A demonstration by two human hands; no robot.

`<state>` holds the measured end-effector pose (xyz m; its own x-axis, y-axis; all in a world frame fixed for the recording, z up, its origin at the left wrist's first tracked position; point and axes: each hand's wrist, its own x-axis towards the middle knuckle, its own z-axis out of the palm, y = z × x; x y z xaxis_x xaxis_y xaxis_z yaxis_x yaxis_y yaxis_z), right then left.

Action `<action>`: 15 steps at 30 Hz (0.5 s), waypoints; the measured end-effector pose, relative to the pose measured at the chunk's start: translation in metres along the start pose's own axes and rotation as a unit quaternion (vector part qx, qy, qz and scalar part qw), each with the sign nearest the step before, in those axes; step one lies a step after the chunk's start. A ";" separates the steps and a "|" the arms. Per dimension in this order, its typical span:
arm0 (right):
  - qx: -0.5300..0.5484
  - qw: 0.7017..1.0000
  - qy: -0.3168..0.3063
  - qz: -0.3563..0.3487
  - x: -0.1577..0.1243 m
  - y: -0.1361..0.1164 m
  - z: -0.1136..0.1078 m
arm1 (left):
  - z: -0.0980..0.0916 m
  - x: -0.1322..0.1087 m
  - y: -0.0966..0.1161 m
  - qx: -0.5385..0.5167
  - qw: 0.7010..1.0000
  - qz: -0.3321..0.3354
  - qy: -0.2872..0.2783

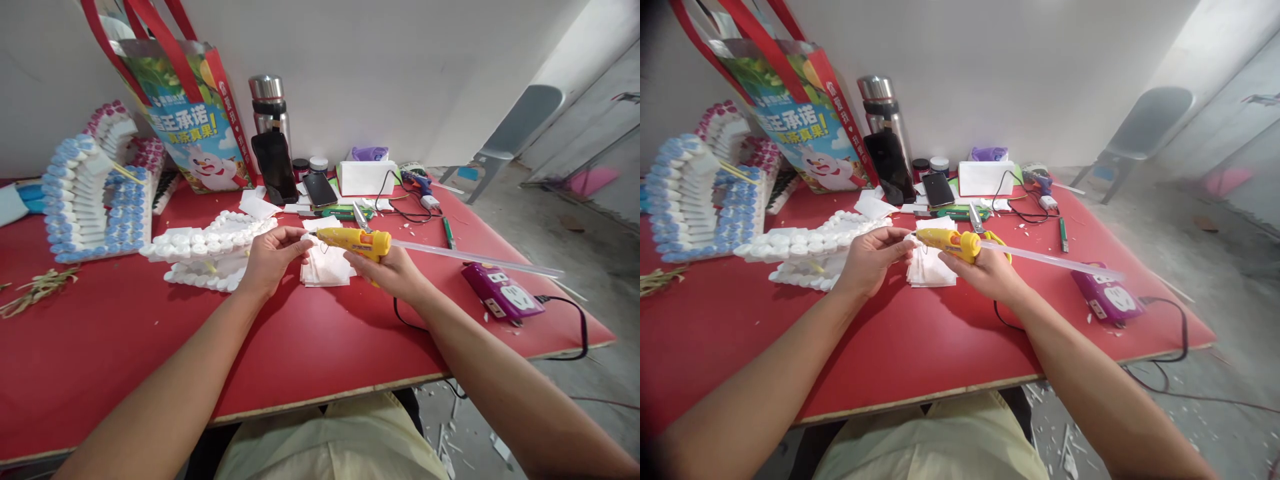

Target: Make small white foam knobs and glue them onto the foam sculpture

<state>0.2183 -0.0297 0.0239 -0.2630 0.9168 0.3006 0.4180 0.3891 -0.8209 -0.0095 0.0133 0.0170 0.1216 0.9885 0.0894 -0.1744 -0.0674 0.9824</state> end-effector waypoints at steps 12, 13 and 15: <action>-0.052 0.998 0.019 0.031 -0.002 -0.003 -0.004 | 0.000 -0.001 0.003 0.010 1.000 -0.012 0.017; -0.050 0.998 0.026 0.033 -0.005 -0.003 -0.007 | 0.000 -0.001 0.003 0.007 1.000 -0.017 0.019; -0.054 0.996 0.041 0.051 -0.013 0.002 -0.018 | 0.000 -0.001 0.003 0.004 1.000 -0.025 0.019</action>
<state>0.2381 -0.0396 0.0268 -0.1439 0.9544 0.2617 0.5316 0.2976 -0.7930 -0.0105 0.0126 0.0201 0.0934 0.9950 0.0340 -0.1615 -0.0186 0.9867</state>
